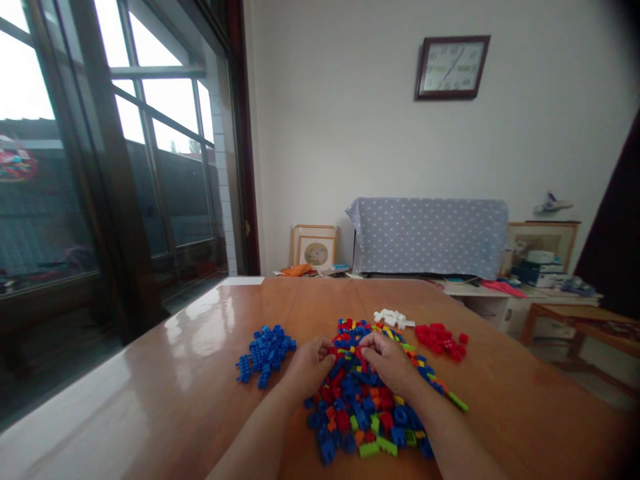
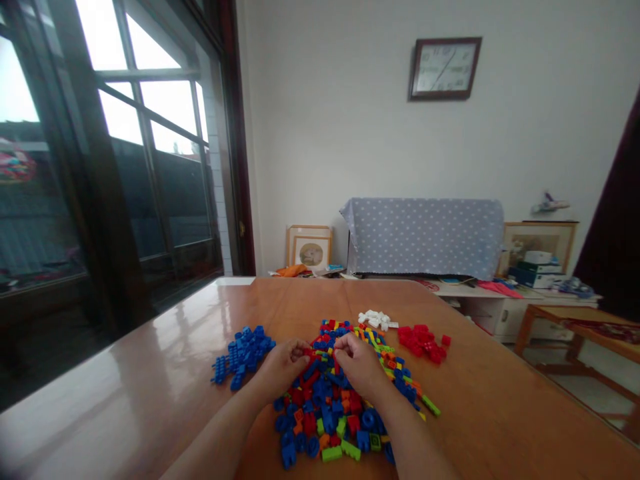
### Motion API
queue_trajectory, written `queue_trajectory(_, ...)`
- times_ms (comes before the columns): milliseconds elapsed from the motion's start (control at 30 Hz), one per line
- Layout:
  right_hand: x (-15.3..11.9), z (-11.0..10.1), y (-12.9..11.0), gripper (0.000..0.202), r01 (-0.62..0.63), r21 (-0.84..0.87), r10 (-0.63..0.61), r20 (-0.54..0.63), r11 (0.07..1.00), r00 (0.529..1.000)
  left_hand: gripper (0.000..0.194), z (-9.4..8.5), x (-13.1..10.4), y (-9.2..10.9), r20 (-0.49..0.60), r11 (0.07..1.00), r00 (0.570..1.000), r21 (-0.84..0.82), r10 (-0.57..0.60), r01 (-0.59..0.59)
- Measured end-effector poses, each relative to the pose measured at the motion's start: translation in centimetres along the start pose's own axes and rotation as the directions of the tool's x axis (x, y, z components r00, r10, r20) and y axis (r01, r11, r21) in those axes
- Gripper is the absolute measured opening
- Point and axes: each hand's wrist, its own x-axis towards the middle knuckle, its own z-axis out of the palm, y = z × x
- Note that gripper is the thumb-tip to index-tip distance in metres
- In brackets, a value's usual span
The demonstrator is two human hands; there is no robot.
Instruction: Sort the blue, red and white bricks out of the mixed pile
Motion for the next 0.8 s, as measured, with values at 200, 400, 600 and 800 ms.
queue_trajectory(200,-0.2,-0.1,0.0,0.027,0.121,-0.213,-0.139,-0.071,0.969,0.988,0.016,-0.1,0.4,-1.2,-0.054,1.000,0.998,-0.003,-0.014,0.014)
queue_trajectory(400,-0.4,-0.1,0.1,0.029,0.130,-0.250,-0.166,-0.126,0.959,0.978,0.018,-0.7,0.1,-0.5,-0.063,0.993,0.996,0.103,0.062,-0.056)
queue_trajectory(600,-1.2,0.9,-1.8,0.033,0.201,-0.225,-0.209,-0.008,0.953,0.978,0.021,0.3,-0.5,1.3,-0.035,0.983,0.984,0.050,0.176,-0.174)
queue_trajectory(800,-1.1,1.7,-2.4,0.022,0.169,-0.014,-0.168,0.059,0.985,0.984,0.023,2.1,-0.9,2.1,0.042,0.972,0.977,-0.117,0.210,-0.204)
